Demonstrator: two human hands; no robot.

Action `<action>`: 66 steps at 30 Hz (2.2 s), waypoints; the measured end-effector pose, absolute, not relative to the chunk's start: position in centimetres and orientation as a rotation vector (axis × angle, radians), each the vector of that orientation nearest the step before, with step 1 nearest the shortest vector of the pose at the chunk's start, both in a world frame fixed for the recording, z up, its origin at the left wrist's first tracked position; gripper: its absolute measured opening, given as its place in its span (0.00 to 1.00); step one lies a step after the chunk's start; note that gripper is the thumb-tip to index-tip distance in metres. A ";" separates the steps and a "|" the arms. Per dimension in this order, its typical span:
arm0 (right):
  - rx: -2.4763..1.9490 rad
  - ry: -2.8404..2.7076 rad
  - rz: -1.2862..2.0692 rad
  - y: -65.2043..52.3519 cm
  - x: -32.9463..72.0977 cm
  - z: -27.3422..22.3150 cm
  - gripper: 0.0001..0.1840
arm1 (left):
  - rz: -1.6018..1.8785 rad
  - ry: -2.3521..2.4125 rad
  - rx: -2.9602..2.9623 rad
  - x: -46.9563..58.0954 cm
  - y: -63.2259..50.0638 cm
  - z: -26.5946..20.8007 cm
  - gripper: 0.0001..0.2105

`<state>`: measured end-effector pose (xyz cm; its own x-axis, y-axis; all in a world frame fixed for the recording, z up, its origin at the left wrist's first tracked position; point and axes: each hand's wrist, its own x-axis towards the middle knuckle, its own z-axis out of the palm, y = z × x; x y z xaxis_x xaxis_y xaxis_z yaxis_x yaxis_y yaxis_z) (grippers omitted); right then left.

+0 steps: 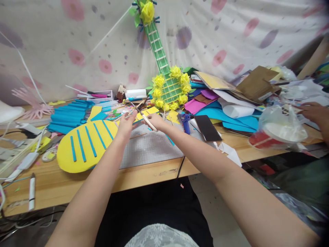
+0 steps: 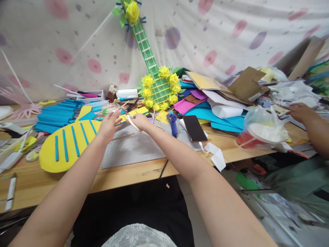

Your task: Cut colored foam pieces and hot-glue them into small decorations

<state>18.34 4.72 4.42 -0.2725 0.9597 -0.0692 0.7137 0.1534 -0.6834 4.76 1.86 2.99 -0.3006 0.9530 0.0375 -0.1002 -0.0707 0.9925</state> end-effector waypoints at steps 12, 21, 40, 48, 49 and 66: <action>-1.551 -2.519 0.134 3.4 20.4 0.3 0.20 | 1.405 1.476 1.391 4.2 1.6 -3.3 0.09; -1.340 -2.561 0.107 3.8 20.9 -0.7 0.24 | 1.376 1.402 1.521 3.8 1.7 -4.9 0.10; -1.633 -2.561 0.029 3.2 20.1 0.0 0.22 | 1.298 1.545 1.706 4.1 1.1 -4.0 0.12; -1.638 -2.509 0.035 2.9 19.5 0.3 0.22 | 1.305 1.635 1.701 4.0 1.4 -4.4 0.12; -1.643 -2.510 0.049 2.9 19.5 0.3 0.22 | 1.308 1.644 1.697 4.0 1.4 -4.4 0.12; -1.719 -2.467 0.171 4.1 20.3 1.0 0.20 | 1.384 1.890 1.566 4.3 0.6 -3.6 0.11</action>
